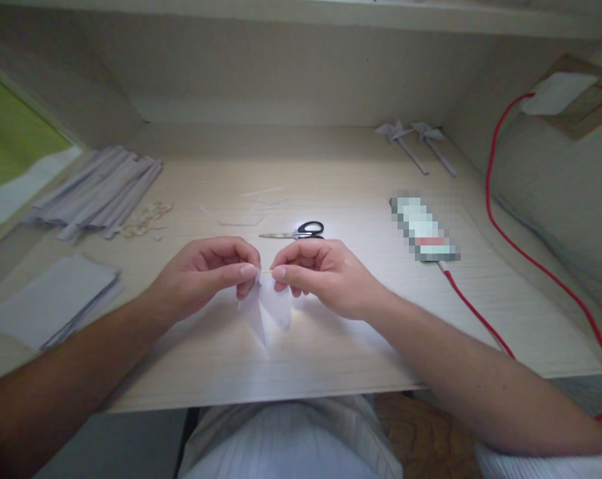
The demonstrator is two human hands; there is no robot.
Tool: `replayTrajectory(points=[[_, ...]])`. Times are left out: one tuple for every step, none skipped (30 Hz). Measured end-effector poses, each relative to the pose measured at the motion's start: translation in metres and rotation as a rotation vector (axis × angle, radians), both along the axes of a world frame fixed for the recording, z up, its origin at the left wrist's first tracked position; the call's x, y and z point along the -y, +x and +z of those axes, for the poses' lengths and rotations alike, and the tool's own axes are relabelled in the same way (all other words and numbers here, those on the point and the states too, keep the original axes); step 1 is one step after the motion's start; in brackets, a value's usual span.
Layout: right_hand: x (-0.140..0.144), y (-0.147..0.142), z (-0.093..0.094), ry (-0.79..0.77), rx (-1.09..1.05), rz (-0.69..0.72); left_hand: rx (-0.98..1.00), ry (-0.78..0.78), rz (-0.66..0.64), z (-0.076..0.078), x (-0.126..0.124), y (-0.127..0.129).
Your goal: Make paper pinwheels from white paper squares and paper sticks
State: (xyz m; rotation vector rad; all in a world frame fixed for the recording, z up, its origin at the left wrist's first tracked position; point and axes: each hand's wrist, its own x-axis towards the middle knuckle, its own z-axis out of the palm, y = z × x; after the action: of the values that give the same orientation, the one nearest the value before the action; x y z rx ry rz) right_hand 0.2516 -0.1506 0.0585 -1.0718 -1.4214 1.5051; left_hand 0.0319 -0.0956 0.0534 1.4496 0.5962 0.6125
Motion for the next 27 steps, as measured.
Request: replayTrajectory(points=[[0.0001,-0.0002,0.0004,0.002,-0.002,0.003,-0.004,-0.003,-0.003,0.0002,0.0001,0.0003],[0.0002,-0.0005,0.0007,0.003,-0.003,0.006,-0.008,-0.004,-0.006,0.0004,0.0003,0.0008],[0.0003,-0.0009,0.0009,0.005,-0.003,0.006,-0.011,-0.005,-0.006,0.0006,0.0004,0.0012],[0.0003,-0.0013,0.0010,0.009,-0.002,0.004,-0.012,-0.006,-0.006,0.0008,0.0006,0.0016],[0.0004,-0.0017,0.0011,0.014,0.002,0.000,-0.014,-0.006,-0.004,0.0011,0.0007,0.0020],[0.0006,-0.0021,0.0011,0.019,0.010,-0.006,-0.014,-0.005,-0.001,0.0013,0.0009,0.0023],[0.0008,-0.0025,0.0011,0.024,0.020,-0.013,-0.015,-0.003,0.002,0.0016,0.0010,0.0025],[0.0011,-0.0028,0.0010,0.028,0.029,-0.021,-0.016,-0.001,0.005,0.0018,0.0011,0.0026],[0.0015,-0.0031,0.0010,0.031,0.036,-0.029,-0.018,0.002,0.008,0.0020,0.0013,0.0027],[0.0019,-0.0034,0.0009,0.033,0.041,-0.038,-0.020,0.006,0.013,0.0022,0.0014,0.0028],[0.0023,-0.0036,0.0007,0.035,0.047,-0.046,-0.023,0.010,0.019,0.0023,0.0016,0.0028],[0.0027,-0.0038,0.0005,0.038,0.053,-0.053,-0.028,0.017,0.025,0.0023,0.0019,0.0029],[0.0031,-0.0040,0.0001,0.043,0.060,-0.059,-0.035,0.024,0.031,0.0023,0.0022,0.0031],[0.0034,-0.0042,-0.0004,0.050,0.069,-0.065,-0.041,0.031,0.037,0.0022,0.0026,0.0033],[0.0036,-0.0044,-0.0010,0.060,0.082,-0.071,-0.048,0.039,0.041,0.0019,0.0030,0.0035],[0.0038,-0.0045,-0.0017,0.074,0.098,-0.077,-0.056,0.046,0.044,0.0015,0.0034,0.0037],[0.0039,-0.0047,-0.0023,0.093,0.115,-0.083,-0.065,0.051,0.046,0.0011,0.0037,0.0038],[0.0041,-0.0048,-0.0029,0.113,0.131,-0.088,-0.074,0.055,0.048,0.0007,0.0039,0.0039],[0.0042,-0.0049,-0.0034,0.133,0.147,-0.091,-0.084,0.057,0.049,0.0002,0.0040,0.0039],[0.0044,-0.0050,-0.0037,0.148,0.159,-0.092,-0.093,0.062,0.049,-0.0002,0.0040,0.0038],[0.0046,-0.0050,-0.0039,0.157,0.167,-0.091,-0.101,0.068,0.050,-0.0006,0.0039,0.0036],[0.0048,-0.0049,-0.0039,0.162,0.173,-0.087,-0.110,0.078,0.051,-0.0009,0.0037,0.0034],[0.0050,-0.0048,-0.0039,0.165,0.183,-0.082,-0.122,0.092,0.053,-0.0012,0.0036,0.0030],[0.0051,-0.0046,-0.0039,0.171,0.198,-0.076,-0.136,0.110,0.058,-0.0014,0.0036,0.0027],[0.0051,-0.0045,-0.0039,0.180,0.212,-0.074,-0.152,0.129,0.064,-0.0016,0.0037,0.0025],[0.0049,-0.0043,-0.0040,0.188,0.225,-0.075,-0.166,0.148,0.073,-0.0018,0.0039,0.0025],[0.0046,-0.0040,-0.0043,0.195,0.236,-0.082,-0.179,0.168,0.083,-0.0021,0.0043,0.0027]])
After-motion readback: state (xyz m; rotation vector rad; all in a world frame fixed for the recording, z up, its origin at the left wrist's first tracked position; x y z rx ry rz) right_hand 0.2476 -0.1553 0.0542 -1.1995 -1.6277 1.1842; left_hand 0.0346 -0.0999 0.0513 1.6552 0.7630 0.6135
